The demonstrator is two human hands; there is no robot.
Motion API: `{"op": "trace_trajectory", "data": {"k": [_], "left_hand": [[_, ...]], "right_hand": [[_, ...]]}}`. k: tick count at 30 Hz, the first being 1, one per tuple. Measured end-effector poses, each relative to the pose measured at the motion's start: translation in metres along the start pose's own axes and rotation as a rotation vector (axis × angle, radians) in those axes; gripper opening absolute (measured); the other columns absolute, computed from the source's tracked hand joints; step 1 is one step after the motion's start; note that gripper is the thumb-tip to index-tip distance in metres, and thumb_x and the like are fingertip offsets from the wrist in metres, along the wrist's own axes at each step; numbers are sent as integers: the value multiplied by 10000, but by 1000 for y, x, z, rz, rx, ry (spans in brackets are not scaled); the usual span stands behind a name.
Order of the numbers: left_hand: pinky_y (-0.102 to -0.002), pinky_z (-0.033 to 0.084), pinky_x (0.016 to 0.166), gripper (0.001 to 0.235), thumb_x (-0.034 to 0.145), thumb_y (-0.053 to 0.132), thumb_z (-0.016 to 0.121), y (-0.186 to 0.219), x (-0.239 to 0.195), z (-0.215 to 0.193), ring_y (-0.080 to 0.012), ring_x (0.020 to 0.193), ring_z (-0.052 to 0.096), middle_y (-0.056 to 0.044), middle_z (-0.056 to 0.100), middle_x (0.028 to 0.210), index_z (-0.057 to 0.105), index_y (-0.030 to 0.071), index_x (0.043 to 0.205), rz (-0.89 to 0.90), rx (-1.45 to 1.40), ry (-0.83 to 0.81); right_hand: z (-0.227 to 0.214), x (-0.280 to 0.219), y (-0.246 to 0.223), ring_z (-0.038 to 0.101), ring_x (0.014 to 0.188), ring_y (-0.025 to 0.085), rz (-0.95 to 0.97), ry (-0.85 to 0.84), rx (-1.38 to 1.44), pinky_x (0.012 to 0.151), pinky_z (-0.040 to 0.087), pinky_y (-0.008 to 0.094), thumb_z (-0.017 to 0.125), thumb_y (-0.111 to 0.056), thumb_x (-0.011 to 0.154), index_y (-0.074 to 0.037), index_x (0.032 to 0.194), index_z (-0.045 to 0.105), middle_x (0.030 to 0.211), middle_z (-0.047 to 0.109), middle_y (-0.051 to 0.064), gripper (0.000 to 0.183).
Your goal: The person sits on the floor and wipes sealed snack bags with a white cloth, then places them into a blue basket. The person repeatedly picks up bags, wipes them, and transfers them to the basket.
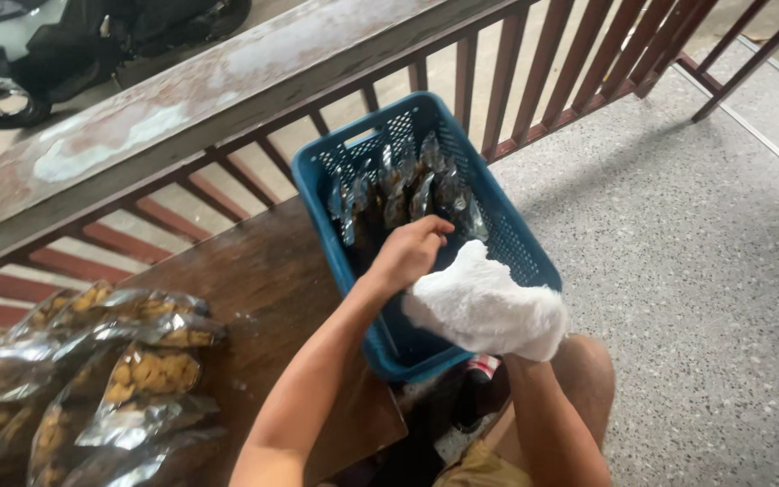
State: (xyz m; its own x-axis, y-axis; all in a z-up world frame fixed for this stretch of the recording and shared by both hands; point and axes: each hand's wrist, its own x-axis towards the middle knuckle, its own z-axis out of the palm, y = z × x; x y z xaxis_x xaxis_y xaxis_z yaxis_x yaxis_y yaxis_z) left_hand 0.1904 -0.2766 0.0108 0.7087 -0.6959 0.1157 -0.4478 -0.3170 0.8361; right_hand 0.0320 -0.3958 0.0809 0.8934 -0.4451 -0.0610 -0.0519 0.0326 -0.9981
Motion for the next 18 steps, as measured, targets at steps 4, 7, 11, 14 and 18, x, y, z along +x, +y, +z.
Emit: {"op": "trace_trajectory", "data": {"k": [4, 7, 11, 14, 18], "left_hand": [[-477, 482, 831, 374, 877, 150, 570, -45, 68, 57, -334, 1042, 604, -116, 718, 1250, 755, 156, 1201, 529, 978, 20], [-555, 411, 998, 273, 884, 273, 574, -60, 108, 85, -320, 1209, 525, -23, 685, 1230, 802, 189, 1009, 529, 1417, -317], [-568, 343, 1086, 296, 959, 278, 561, -66, 123, 95, -333, 1273, 500, -37, 700, 1148, 802, 142, 1063, 371, 1532, -420], [-516, 367, 1086, 266, 1025, 223, 557, -51, 106, 79, -330, 1252, 531, -80, 683, 1208, 788, 112, 1097, 306, 1389, -389], [-500, 432, 934, 307, 817, 240, 588, 7, 47, 27, -402, 1163, 555, -170, 629, 1228, 680, 55, 1045, 402, 1030, 83]], "right_hand": [[-30, 11, 2, 723, 917, 156, -6, 116, -108, 828, 569, 316, 734, -257, 835, -76, 1149, 639, 1000, 735, 31, 374], [-50, 24, -5, 718, 916, 156, -20, 140, -174, 828, 568, 318, 725, -277, 842, -81, 1155, 628, 1001, 727, 29, 382], [-62, 34, -15, 712, 914, 155, -22, 131, -233, 828, 566, 320, 714, -304, 851, -87, 1163, 614, 1002, 715, 26, 393], [-54, 36, -22, 707, 913, 155, -35, 124, -274, 828, 565, 322, 706, -324, 858, -92, 1169, 603, 1003, 707, 24, 401], [-29, 26, -47, 701, 912, 154, -95, 133, -373, 827, 564, 324, 695, -351, 867, -99, 1176, 589, 1005, 695, 21, 413]]}}
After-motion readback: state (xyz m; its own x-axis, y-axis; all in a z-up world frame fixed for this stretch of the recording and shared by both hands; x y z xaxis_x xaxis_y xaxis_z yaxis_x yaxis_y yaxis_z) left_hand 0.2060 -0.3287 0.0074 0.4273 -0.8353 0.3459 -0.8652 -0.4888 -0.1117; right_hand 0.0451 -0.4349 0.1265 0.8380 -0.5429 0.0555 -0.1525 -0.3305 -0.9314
